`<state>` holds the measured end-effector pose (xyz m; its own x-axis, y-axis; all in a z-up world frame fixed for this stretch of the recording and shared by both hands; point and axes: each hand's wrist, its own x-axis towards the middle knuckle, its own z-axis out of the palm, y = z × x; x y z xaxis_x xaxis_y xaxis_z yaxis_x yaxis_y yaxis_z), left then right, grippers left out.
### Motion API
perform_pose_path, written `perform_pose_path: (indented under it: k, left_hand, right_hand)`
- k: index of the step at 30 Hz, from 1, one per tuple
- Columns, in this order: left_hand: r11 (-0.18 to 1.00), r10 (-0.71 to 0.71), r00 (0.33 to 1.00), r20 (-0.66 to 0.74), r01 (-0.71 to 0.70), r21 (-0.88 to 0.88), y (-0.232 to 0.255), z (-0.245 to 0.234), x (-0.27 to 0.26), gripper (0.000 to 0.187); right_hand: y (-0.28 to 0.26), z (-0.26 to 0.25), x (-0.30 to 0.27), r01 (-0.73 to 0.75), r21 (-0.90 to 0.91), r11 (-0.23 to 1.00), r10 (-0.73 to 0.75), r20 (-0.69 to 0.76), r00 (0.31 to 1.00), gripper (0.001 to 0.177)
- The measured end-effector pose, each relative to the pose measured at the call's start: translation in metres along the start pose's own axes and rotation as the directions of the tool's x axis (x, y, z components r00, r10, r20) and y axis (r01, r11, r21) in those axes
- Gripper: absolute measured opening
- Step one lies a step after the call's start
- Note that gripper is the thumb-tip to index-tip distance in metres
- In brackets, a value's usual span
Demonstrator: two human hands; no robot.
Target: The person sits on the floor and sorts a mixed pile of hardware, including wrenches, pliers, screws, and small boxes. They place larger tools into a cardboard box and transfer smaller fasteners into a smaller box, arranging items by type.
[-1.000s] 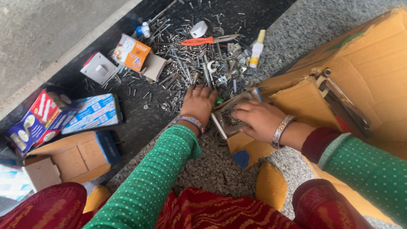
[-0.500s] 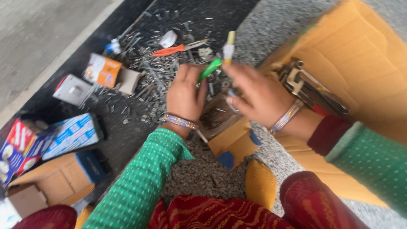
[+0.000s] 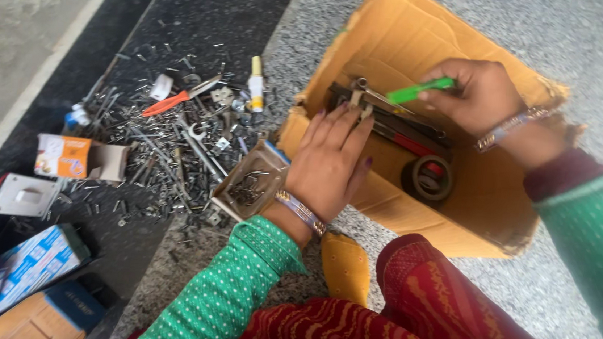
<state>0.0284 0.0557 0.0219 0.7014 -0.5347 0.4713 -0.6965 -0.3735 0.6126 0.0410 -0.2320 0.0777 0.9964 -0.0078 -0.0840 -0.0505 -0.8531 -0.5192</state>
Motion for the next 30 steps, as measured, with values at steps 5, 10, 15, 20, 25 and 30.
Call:
perform_pose_path:
  k: [5,10,15,20,25,30]
  left_hand:
    - [0.976,-0.05,0.988,0.147,0.017,0.217,0.002,0.025,-0.008,0.048]
    - [0.977,-0.038,0.986,0.163,0.003,0.211,0.0,0.025,-0.009,0.048]
    - [0.979,-0.043,0.985,0.168,0.009,0.202,0.003,0.023,-0.008,0.047]
    - [0.977,-0.041,0.985,0.169,0.003,0.215,0.001,0.023,-0.01,0.05]
    - [0.98,-0.047,0.982,0.182,0.01,0.198,-0.001,0.023,-0.012,0.049]
    - [0.998,-0.004,0.994,0.114,-0.003,0.061,-0.007,0.011,-0.014,0.052]
  right_hand:
    - [0.127,0.005,-0.009,-0.107,-0.503,0.857,0.165,0.071,0.984,0.031]
    - [0.199,0.024,-0.03,-0.282,-0.593,0.754,0.4,0.074,0.914,0.029]
    - [0.211,0.035,-0.036,-0.323,-0.65,0.688,0.502,0.104,0.859,0.03]
    - [0.206,0.039,-0.032,-0.322,-0.706,0.63,0.465,0.011,0.885,0.026]
    - [0.177,0.036,-0.02,-0.288,-0.593,0.751,0.352,-0.009,0.936,0.029]
    - [0.088,0.043,0.016,-0.071,-0.395,0.916,0.035,-0.098,0.995,0.022]
